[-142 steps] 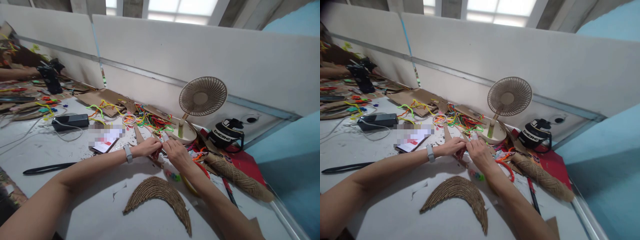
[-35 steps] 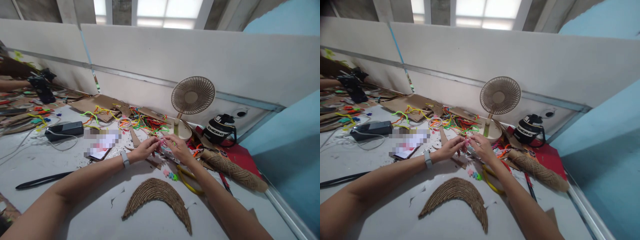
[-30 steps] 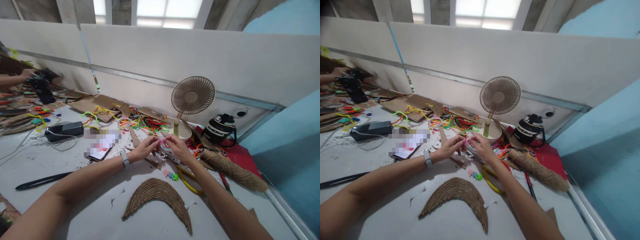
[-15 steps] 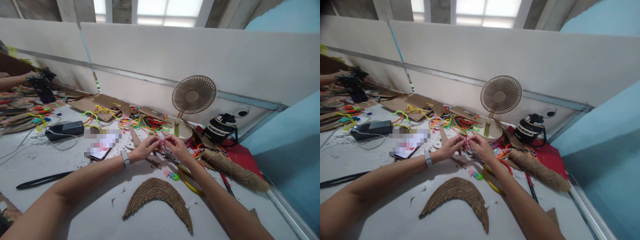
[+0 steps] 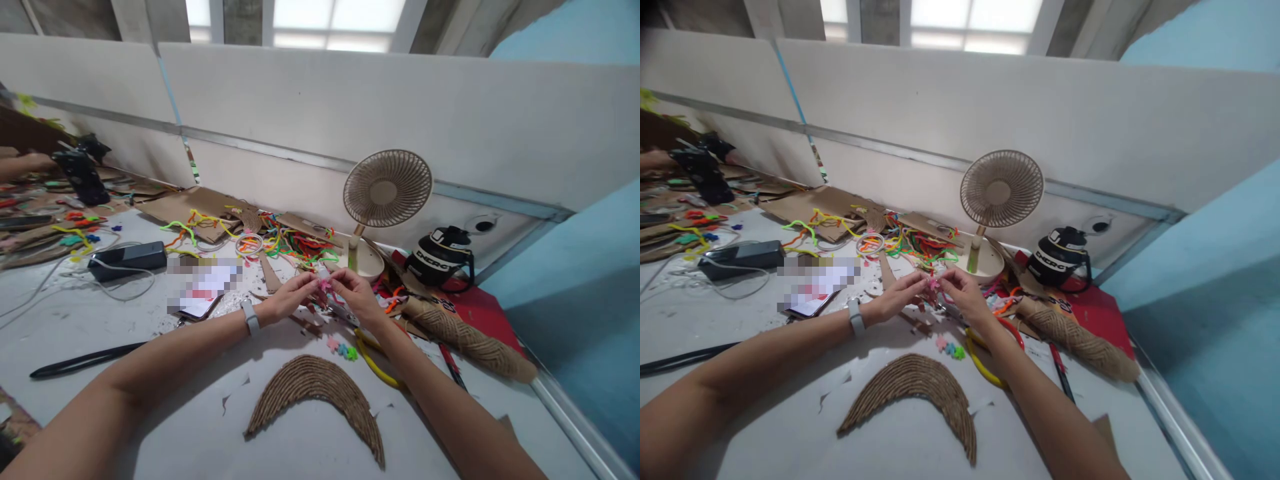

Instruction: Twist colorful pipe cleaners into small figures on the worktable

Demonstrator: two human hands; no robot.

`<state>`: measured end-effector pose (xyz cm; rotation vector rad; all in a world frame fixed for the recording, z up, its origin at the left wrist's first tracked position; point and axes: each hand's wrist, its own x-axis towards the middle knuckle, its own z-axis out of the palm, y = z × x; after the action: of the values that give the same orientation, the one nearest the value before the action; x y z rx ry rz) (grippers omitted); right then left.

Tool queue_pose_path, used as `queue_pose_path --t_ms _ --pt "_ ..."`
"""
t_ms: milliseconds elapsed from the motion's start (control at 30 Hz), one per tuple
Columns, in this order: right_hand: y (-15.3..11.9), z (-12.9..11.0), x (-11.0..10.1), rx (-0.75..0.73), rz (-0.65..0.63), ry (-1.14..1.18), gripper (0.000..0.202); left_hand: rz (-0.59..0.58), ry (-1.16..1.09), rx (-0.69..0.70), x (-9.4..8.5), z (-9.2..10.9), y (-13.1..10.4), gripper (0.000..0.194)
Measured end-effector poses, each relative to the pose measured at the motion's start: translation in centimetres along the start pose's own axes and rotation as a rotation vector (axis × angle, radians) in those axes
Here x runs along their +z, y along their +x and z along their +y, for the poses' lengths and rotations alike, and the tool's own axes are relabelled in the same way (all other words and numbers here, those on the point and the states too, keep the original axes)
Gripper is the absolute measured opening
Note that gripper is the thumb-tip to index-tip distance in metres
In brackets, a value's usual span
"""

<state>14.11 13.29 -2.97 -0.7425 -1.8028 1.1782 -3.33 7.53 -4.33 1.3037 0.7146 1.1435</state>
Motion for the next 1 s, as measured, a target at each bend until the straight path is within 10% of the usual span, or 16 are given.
queue_pose_path --t_ms 367,1000 --pt "-0.1 0.0 -0.4 -0.019 -0.025 0.003 0.024 0.15 -0.065 0.041 -0.1 -0.3 0.6 0.041" --pt "0.1 0.6 -0.3 -0.051 -0.014 -0.06 0.022 0.228 0.618 0.342 -1.0 -1.1 0.3 0.039"
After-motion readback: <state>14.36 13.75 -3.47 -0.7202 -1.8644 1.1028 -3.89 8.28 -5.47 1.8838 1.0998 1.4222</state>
